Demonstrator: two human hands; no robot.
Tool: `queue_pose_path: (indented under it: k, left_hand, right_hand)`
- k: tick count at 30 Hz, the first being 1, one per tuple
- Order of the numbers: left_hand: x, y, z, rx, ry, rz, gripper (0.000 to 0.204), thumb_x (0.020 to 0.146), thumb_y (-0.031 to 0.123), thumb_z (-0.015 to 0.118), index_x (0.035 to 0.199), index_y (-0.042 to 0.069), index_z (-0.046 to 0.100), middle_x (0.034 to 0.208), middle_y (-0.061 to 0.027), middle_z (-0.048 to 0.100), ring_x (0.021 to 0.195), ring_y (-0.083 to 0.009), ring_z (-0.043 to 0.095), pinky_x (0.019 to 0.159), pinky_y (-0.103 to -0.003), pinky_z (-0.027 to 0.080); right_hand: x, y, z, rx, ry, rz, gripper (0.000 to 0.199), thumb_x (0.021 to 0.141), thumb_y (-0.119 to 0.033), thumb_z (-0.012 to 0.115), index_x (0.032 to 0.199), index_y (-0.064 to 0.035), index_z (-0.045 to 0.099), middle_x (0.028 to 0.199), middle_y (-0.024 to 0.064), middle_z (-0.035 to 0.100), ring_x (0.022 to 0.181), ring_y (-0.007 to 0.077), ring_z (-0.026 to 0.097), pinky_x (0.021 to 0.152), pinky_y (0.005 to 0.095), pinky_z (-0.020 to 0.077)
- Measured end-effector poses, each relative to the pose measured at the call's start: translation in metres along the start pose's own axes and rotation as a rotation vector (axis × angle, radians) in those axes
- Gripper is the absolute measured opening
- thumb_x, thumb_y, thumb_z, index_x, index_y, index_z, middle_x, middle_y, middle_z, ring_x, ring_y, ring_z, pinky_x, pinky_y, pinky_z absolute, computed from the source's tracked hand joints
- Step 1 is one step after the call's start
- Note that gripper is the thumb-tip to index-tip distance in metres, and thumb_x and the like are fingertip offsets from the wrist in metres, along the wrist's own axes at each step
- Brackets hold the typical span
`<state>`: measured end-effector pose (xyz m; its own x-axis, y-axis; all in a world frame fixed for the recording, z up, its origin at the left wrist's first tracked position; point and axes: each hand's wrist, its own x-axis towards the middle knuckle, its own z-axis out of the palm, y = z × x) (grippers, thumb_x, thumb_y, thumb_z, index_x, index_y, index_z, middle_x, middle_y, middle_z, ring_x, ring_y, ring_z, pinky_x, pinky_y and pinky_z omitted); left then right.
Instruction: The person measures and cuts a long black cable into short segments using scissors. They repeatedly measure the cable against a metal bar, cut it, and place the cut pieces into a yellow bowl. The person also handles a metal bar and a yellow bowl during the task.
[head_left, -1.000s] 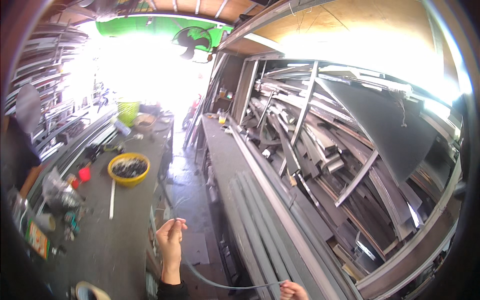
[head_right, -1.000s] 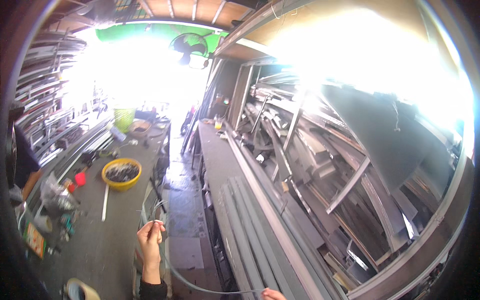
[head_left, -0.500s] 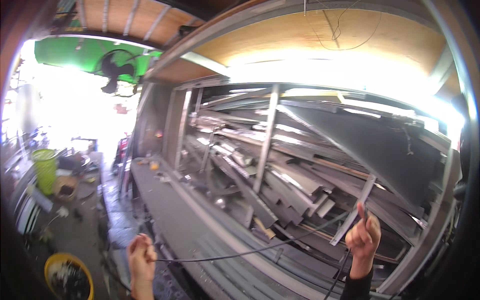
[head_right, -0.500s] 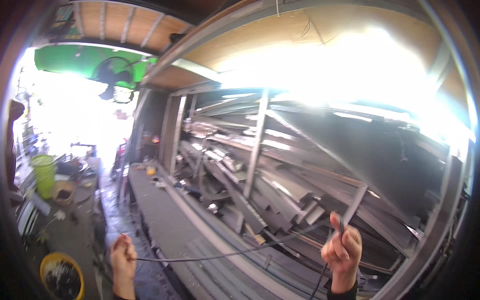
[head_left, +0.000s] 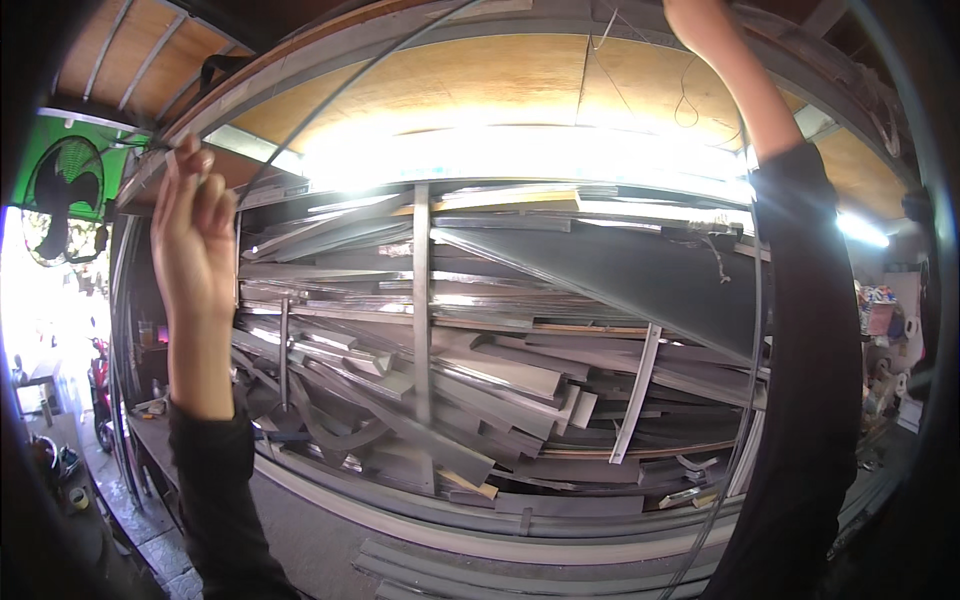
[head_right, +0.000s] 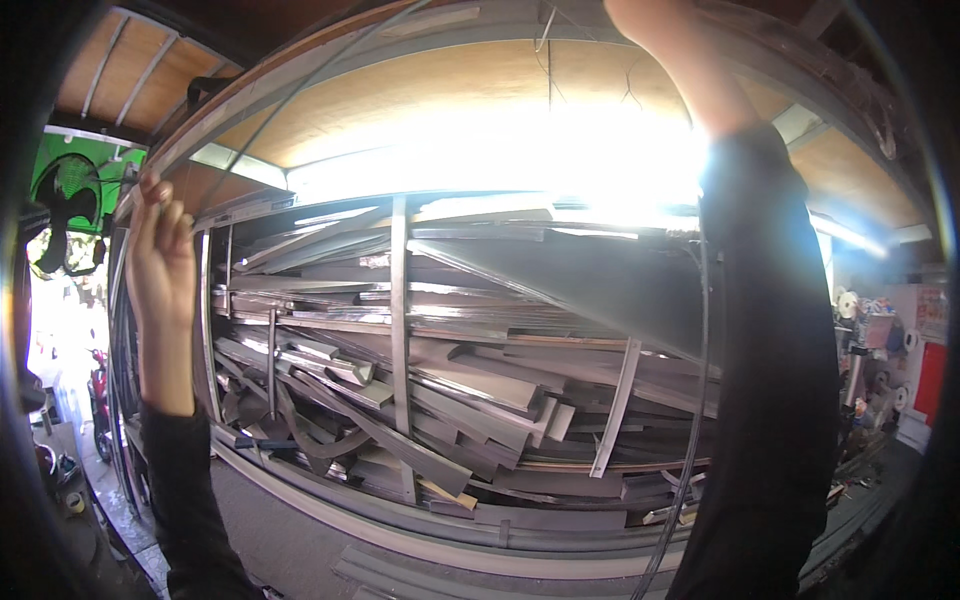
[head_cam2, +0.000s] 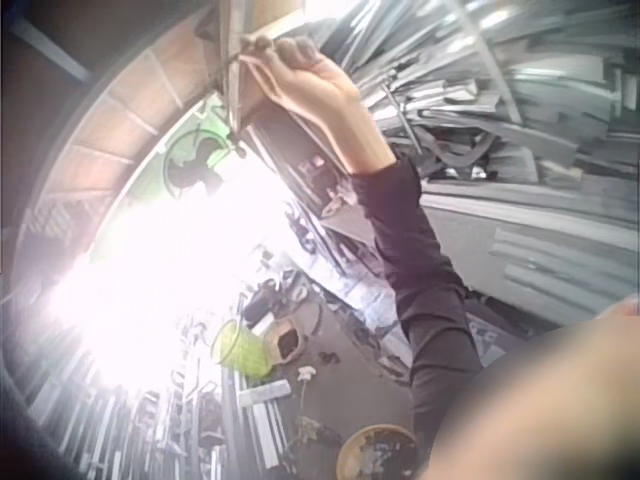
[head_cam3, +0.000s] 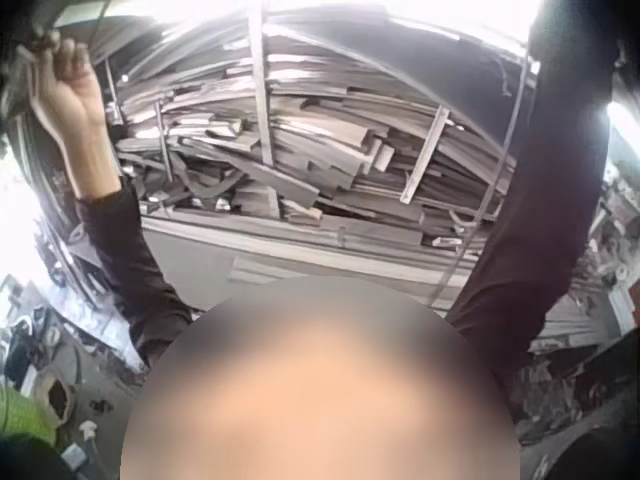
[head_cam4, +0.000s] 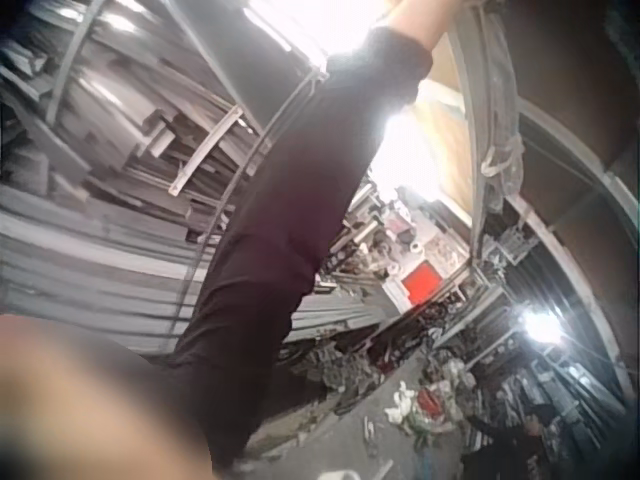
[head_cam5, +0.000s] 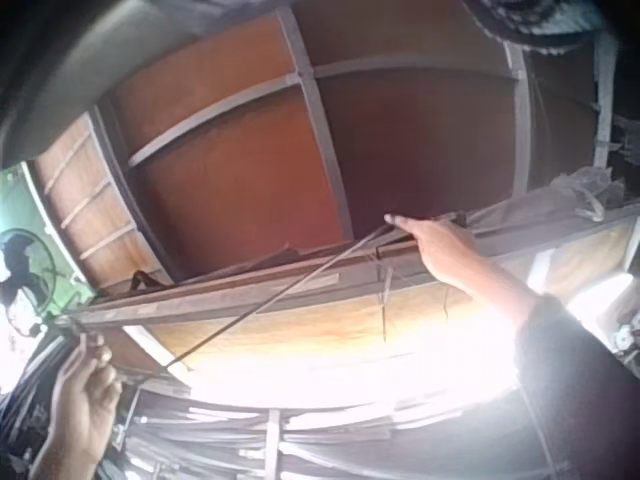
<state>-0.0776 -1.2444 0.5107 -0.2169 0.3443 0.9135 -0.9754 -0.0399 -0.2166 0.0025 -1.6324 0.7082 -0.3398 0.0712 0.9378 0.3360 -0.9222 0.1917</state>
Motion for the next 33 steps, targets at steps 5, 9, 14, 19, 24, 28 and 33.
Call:
queue_pose_path:
  k: [5, 9, 14, 19, 24, 28, 33]
  left_hand:
    - [-0.011, -0.066, 0.004, -0.083, 0.098, -0.231, 0.025, 0.098, 0.016, 0.053, 0.115, 0.0, 0.06, 0.078, 0.0041, 0.046, 0.06, -0.0051, 0.03, 0.056, -0.022, 0.03]
    - [-0.076, -0.076, -0.005, -0.193, 0.07, -0.357, 0.028, 0.097, 0.013, 0.053, 0.12, 0.0, 0.058, 0.074, 0.0041, 0.039, 0.06, -0.0045, 0.027, 0.054, -0.022, 0.025]
    - [-0.199, -0.05, -0.018, -0.326, 0.059, -0.508, 0.011, 0.099, 0.011, 0.048, 0.102, 0.001, 0.051, 0.075, 0.001, 0.038, 0.055, -0.0042, 0.027, 0.047, -0.021, 0.023]
    - [-0.338, -0.02, 0.023, -0.221, -0.44, -0.672, 0.016, 0.088, 0.022, 0.065, 0.089, 0.006, 0.064, 0.083, -0.0062, 0.062, 0.072, -0.0182, 0.055, 0.068, -0.029, 0.045]
    - [-0.484, 0.005, 0.102, -0.261, -0.653, -1.349, 0.008, 0.083, 0.002, 0.059, 0.08, -0.002, 0.065, 0.076, -0.0067, 0.063, 0.07, -0.0137, 0.055, 0.061, -0.027, 0.042]
    - [-0.595, 0.042, 0.149, -0.307, -0.717, -1.597, 0.01, 0.087, 0.004, 0.059, 0.087, -0.002, 0.067, 0.083, -0.0126, 0.067, 0.075, -0.0171, 0.059, 0.069, -0.029, 0.047]
    - [-0.685, 0.051, 0.246, -0.346, -0.732, -1.752, 0.011, 0.088, 0.004, 0.058, 0.089, -0.001, 0.067, 0.085, -0.0123, 0.067, 0.077, -0.0176, 0.06, 0.072, -0.03, 0.048]
  right_hand:
    - [0.019, -0.005, 0.034, -0.086, -0.164, 0.076, 0.045, 0.094, -0.004, 0.036, 0.132, -0.0199, 0.054, 0.126, 0.02, 0.056, 0.113, 0.0346, 0.057, 0.093, 0.0395, 0.0469]
    - [0.002, 0.015, 0.042, 0.128, -0.176, -0.108, 0.033, 0.093, -0.006, 0.044, 0.12, -0.008, 0.063, 0.1, 0.0193, 0.068, 0.085, 0.0294, 0.067, 0.072, 0.0378, 0.0512]
    - [-0.081, 0.039, -0.015, 0.739, -0.382, 0.055, 0.024, 0.094, -0.022, 0.056, 0.112, -0.0061, 0.061, 0.068, -0.0012, 0.053, 0.053, 0.0068, 0.043, 0.048, 0.0224, 0.036]
    - [-0.174, 0.102, -0.108, 0.795, -0.61, 0.45, 0.041, 0.098, -0.017, 0.05, 0.137, -0.0024, 0.045, 0.067, -0.005, 0.042, 0.054, 0.0027, 0.031, 0.047, 0.0179, 0.0264]
    - [-0.225, 0.218, -0.194, 0.892, -0.577, 0.75, 0.038, 0.098, -0.02, 0.052, 0.132, -0.0022, 0.05, 0.063, -0.0081, 0.031, 0.054, 0.0016, 0.027, 0.046, 0.0177, 0.0231]
    - [-0.231, 0.333, -0.262, 0.654, -0.71, 0.757, 0.026, 0.097, -0.024, 0.054, 0.111, -0.0022, 0.059, 0.065, -0.0086, 0.037, 0.051, 0.0014, 0.029, 0.046, 0.0173, 0.0223]
    - [-0.206, 0.456, -0.302, 0.501, -0.633, 0.789, 0.022, 0.096, -0.024, 0.057, 0.103, -0.0041, 0.062, 0.065, -0.0092, 0.042, 0.052, 0.0007, 0.033, 0.046, 0.0171, 0.0245]
